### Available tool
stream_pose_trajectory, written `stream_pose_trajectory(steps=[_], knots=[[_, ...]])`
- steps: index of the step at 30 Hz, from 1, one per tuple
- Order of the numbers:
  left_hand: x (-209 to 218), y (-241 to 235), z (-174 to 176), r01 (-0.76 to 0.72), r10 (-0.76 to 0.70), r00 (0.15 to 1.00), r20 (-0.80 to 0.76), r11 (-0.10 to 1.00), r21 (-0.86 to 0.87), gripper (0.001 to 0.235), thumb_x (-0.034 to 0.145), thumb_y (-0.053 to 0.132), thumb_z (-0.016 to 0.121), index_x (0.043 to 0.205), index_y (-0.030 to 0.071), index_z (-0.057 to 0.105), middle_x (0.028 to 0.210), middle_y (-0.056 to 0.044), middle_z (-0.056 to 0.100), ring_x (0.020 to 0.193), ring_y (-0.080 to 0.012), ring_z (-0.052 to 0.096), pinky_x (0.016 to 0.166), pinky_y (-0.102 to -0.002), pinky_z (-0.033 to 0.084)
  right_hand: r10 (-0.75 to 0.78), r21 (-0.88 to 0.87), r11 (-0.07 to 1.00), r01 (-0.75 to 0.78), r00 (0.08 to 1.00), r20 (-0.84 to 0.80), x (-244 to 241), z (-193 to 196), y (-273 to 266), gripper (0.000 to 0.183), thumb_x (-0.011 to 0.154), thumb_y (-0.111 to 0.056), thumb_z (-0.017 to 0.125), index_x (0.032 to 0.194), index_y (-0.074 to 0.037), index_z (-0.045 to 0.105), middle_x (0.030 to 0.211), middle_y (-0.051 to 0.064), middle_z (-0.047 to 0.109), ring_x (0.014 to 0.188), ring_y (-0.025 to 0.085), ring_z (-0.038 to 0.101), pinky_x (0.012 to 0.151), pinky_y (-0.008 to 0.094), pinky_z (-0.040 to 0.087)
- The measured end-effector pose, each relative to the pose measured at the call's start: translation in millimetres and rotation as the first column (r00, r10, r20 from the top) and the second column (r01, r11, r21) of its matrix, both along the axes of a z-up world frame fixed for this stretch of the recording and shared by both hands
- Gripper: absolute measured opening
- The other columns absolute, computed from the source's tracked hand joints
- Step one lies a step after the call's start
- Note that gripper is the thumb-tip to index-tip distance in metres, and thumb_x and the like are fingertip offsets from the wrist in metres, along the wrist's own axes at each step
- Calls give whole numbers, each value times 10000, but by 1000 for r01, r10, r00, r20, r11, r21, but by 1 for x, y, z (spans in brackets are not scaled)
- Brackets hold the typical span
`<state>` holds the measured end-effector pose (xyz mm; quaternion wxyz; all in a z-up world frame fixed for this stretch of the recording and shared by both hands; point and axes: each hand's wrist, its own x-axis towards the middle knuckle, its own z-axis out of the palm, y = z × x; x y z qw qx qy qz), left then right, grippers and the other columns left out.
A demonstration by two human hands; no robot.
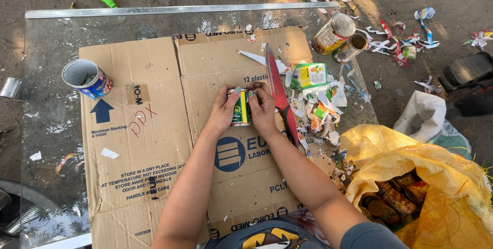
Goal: Removing labels from metal cans using a knife and placing the cleaned cans into a collection bag
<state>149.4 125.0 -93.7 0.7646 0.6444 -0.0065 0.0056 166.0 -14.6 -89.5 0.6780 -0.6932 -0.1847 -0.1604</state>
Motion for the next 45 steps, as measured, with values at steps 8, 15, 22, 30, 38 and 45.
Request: stream_pose_trajectory(steps=[8, 15, 22, 30, 38, 45], knots=[[0, 2, -1, 4, -5, 1000, -21, 999, -46, 414, 1041, 425, 579, 1193, 42, 619, 870, -70, 606, 856, -180, 584, 833, -324, 494, 54, 34, 998, -54, 998, -6, -1, 4, -1, 297, 1002, -109, 570, 718, -41, 513, 1003, 177, 579, 1032, 273, 575, 906, 386, 438], [-1, 2, 2, 5, -5, 1000, -4, 1000, -17, 415, 1053, 439, 545, 1186, 51, 609, 868, -79, 577, 856, -194, 567, 834, -333, 484, 110, 40, 993, -108, 993, -53, 0, 2, -3, 318, 1038, -146, 570, 739, -48, 521, 1056, 180, 573, 1064, 268, 575, 917, 386, 441], [-8, 1, 13, -5, 5, 1000, -2, 1000, 23, 458, 1062, 464, 497, 1231, 49, 591, 906, -117, 562, 917, -234, 557, 886, -387, 476, 141, 93, 987, -134, 987, -72, 1, 0, -5, 322, 1043, -160, 577, 744, -49, 530, 1061, 188, 598, 1076, 266, 582, 922, 383, 435], [1, -2, 3, 66, -70, 997, -40, 994, -88, 750, 909, 358, 809, 1402, 6, 367, 1127, -205, 619, 1008, -273, 630, 870, -382, 543, -95, 42, 995, 94, 995, 42, -3, 1, -2, 324, 1054, -149, 567, 757, -47, 488, 1077, 199, 599, 1071, 295, 594, 923, 389, 431], [1, -2, 0, 33, -36, 998, -42, 997, -70, 597, 925, 362, 788, 1274, -14, 484, 1052, -172, 621, 984, -259, 625, 850, -375, 539, -45, 41, 998, 45, 999, 0, -1, 1, -2, 318, 1068, -191, 564, 794, -46, 493, 1097, 193, 554, 1097, 286, 562, 949, 405, 433], [-1, -3, -2, 27, -28, 999, -18, 999, -46, 506, 972, 353, 728, 1225, -18, 494, 1008, -142, 592, 975, -232, 598, 840, -368, 530, -11, 1, 1000, 11, 999, -30, 5, -3, -7, 303, 1066, -178, 571, 812, -15, 550, 1089, 194, 585, 1103, 298, 593, 954, 412, 455]])
